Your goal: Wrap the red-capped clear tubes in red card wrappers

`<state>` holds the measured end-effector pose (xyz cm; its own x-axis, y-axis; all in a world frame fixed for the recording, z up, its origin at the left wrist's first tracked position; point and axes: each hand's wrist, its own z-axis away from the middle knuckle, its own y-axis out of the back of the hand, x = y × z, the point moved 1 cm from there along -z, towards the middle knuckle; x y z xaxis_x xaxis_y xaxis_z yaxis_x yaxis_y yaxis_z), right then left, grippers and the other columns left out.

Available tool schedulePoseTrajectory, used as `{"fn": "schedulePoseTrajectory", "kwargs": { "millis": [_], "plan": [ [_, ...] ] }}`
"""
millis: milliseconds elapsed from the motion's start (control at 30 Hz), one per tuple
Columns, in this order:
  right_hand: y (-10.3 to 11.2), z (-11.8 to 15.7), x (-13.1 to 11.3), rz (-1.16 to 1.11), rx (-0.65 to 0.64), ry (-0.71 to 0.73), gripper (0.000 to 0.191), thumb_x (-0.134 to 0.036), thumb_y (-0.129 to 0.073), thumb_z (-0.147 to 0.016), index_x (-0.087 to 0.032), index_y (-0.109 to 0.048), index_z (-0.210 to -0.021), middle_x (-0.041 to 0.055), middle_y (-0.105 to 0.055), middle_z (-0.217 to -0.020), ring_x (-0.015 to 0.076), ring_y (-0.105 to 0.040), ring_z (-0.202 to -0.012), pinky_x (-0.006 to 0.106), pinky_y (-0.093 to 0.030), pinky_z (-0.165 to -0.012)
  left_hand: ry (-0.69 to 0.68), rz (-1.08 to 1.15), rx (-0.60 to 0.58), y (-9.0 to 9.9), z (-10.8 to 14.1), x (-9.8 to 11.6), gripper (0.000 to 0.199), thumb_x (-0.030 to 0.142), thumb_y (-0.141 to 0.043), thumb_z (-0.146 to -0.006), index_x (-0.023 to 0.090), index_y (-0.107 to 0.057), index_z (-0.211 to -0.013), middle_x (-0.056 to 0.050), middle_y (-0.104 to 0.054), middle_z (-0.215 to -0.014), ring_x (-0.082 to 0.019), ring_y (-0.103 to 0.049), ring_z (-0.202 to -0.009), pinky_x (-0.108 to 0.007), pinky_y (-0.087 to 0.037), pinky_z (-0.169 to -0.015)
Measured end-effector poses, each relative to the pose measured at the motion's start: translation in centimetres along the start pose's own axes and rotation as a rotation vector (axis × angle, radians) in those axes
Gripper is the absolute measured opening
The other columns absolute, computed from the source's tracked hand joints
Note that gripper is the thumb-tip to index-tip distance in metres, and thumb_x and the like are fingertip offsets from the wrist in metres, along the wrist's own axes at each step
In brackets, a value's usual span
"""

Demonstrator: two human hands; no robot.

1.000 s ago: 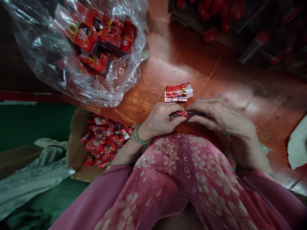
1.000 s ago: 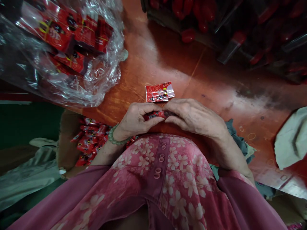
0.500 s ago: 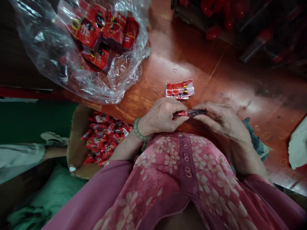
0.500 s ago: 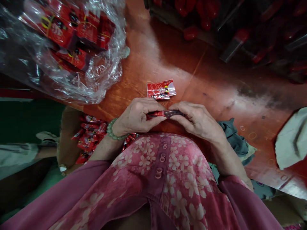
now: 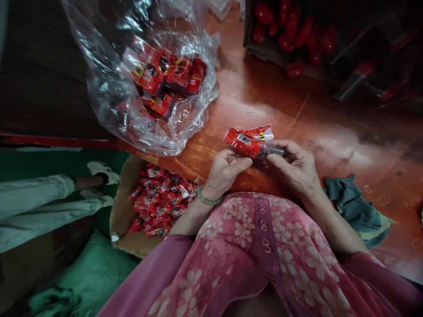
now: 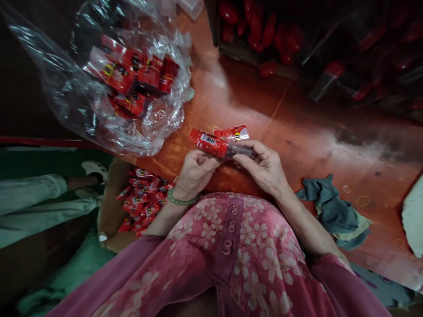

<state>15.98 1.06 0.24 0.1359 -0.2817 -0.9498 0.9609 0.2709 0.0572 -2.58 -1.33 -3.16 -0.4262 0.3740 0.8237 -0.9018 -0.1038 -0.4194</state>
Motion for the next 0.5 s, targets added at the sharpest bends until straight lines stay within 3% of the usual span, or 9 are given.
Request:
{"fn": "schedulePoseTrajectory", "kwargs": {
  "millis": [100, 200, 400, 500],
  "plan": [
    [-1.0, -0.4, -0.2, -0.080, -0.070, -0.013, 0.037, -0.043, -0.073, -0.088, -0.023, -0.071, -0.118, 0.0039, -0.078, -0.114, 0.0170, -0.074, -0.089, 0.033, -0.064, -0.086, 0.056, 0.132, 0.090, -0.6, -0.3, -0.3, 0.041, 0.053, -0.088, -0.069, 0.017, -0.069, -0.076, 0.003, -0.072, -0.070, -0.009, -0.066, -0.063, -0.024, -0.057, -0.072],
    [-1.3, -0.6, 0.2, -0.122, -0.084, -0.013, 0.038, -0.042, -0.075, -0.086, -0.022, -0.072, -0.118, 0.0051, -0.076, -0.122, 0.0172, -0.074, -0.095, 0.034, -0.063, -0.090, 0.055, 0.188, 0.108, -1.0, -0.6, 0.0, 0.039, 0.049, -0.091, -0.066, 0.017, -0.072, -0.077, 0.003, -0.074, -0.072, -0.010, -0.066, -0.064, -0.024, -0.056, -0.070],
    [-2.1, -1.2, 1.3, -0.191, 0.004, 0.018, 0.051, -0.049, -0.082, -0.079, -0.025, -0.065, -0.121, -0.0007, -0.075, -0.093, 0.0126, -0.073, -0.073, 0.029, -0.066, -0.076, 0.094, 0.069, 0.088, -1.5, -0.5, -0.5, 0.046, 0.056, -0.089, -0.065, 0.015, -0.074, -0.077, 0.000, -0.074, -0.068, -0.012, -0.066, -0.060, -0.026, -0.056, -0.067],
    [-2.7, -1.6, 1.2, -0.276, -0.021, 0.014, 0.049, -0.049, -0.083, -0.078, -0.024, -0.064, -0.116, -0.0007, -0.075, -0.092, 0.0131, -0.074, -0.072, 0.030, -0.067, -0.075, 0.048, 0.113, 0.082, -1.4, -0.6, -0.2, 0.050, 0.062, -0.087, -0.064, 0.017, -0.069, -0.079, -0.001, -0.074, -0.070, -0.015, -0.069, -0.064, -0.030, -0.058, -0.070]
  ]
}}
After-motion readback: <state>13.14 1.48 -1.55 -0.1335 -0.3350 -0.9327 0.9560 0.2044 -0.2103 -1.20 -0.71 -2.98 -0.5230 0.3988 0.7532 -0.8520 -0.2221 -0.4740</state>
